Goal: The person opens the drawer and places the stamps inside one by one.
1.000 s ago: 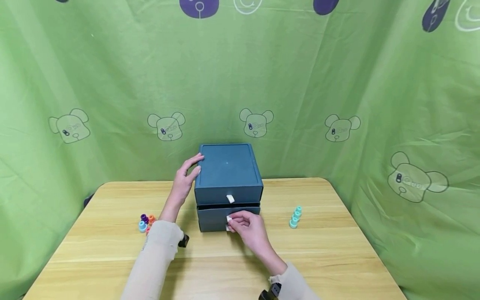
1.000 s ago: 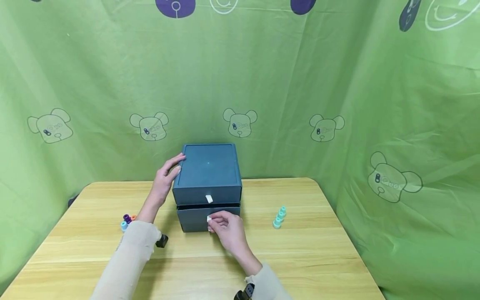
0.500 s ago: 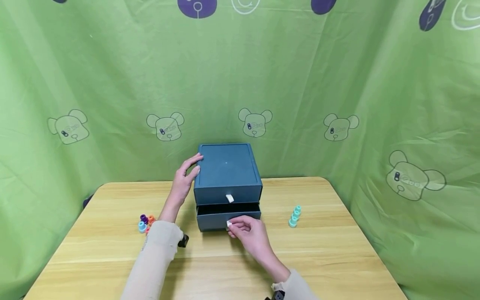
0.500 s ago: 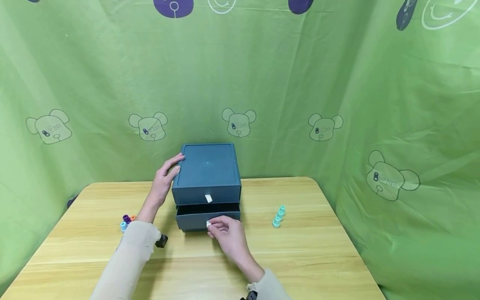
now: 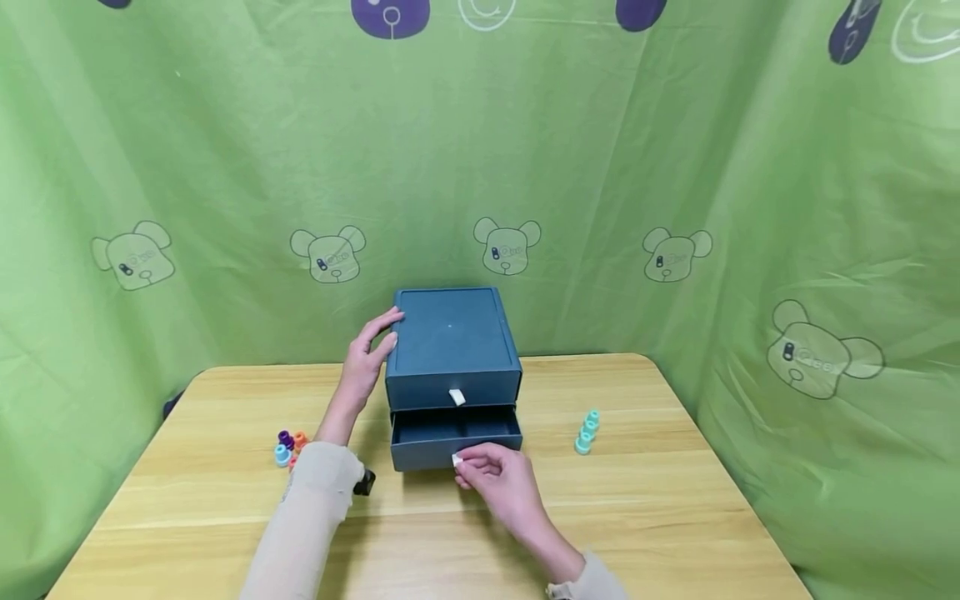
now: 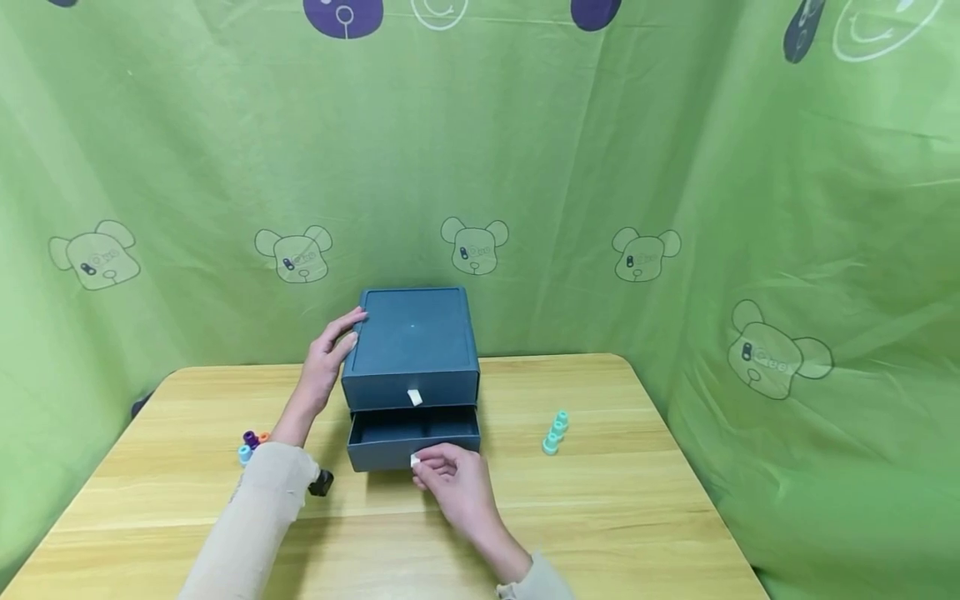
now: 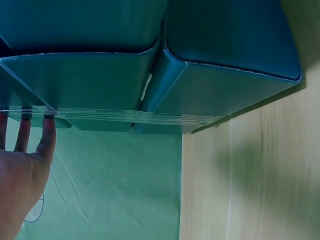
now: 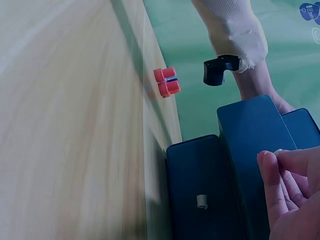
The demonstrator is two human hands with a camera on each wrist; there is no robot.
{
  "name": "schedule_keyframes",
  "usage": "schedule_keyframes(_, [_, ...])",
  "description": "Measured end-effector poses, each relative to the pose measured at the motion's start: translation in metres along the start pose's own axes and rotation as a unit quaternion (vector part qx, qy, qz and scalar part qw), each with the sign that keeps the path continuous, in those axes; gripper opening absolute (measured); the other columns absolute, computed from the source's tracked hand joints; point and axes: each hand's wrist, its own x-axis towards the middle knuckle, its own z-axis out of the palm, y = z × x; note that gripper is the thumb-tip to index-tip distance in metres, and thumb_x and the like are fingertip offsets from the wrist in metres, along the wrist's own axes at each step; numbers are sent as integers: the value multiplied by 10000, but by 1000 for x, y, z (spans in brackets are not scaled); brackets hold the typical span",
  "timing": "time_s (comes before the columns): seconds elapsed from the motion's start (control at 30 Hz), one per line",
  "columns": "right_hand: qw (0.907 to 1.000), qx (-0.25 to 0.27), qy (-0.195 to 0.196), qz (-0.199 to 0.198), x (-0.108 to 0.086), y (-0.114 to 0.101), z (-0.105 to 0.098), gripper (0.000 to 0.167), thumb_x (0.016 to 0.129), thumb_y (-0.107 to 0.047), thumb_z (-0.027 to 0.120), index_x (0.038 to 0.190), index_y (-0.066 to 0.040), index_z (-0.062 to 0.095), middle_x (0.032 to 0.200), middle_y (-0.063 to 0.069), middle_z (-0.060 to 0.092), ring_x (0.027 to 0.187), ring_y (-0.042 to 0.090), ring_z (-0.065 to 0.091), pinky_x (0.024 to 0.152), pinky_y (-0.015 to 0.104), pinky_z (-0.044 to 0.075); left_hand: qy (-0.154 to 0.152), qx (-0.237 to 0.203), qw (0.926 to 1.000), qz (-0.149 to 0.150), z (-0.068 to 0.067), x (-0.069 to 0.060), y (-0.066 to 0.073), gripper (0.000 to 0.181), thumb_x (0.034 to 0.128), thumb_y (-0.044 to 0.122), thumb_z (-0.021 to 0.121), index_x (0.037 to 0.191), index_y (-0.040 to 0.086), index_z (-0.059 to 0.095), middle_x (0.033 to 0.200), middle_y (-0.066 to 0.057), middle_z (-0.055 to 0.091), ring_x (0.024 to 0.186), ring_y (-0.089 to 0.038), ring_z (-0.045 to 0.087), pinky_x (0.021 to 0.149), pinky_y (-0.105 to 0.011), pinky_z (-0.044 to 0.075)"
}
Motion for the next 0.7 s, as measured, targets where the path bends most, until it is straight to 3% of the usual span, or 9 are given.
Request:
schedule_keyframes(0.2, [9999, 150, -26, 52, -9, -2, 0, 160, 920, -53, 763, 1069, 4, 766, 922, 146, 784, 792, 223, 773, 759, 354, 635, -51, -8, 10000, -66, 1, -7, 22, 423, 1063, 127, 535, 1474, 30, 553, 1641, -112, 419, 1543, -328, 316, 1253, -607, 197])
schedule_keyframes(0.3, [9998, 192, -64, 77, -14, -2, 0, 160, 918, -58, 767, 1066, 3, 767, 921, 148, 785, 810, 278, 777, 761, 365, 634, -42, -6, 10000, -76, 2, -11, 30, 427, 1061, 125, 534, 1476, 31, 550, 1642, -104, 418, 1545, -326, 314, 1255, -602, 195])
schedule_keyframes(0.6, [9993, 318, -75, 197, -30, -5, 0, 176, 917, -69, 772, 1073, 11, 766, 918, 136, 786, 776, 194, 769, 764, 376, 632, -53, -104, 9999, -53, 2, -12, 32, 431, 1073, 177, 539, 1481, 37, 548, 1643, -112, 416, 1542, -319, 314, 1255, -581, 210])
schedule_keyframes(0.7, [9990, 367, -99, 242, -34, -6, -1, 176, 915, -67, 772, 1071, 15, 765, 916, 138, 784, 790, 230, 773, 754, 353, 634, -52, -137, 9999, -10, 2, -12, 32, 431, 1071, 174, 541, 1478, 31, 549, 1641, -130, 414, 1540, -327, 317, 1254, -589, 208])
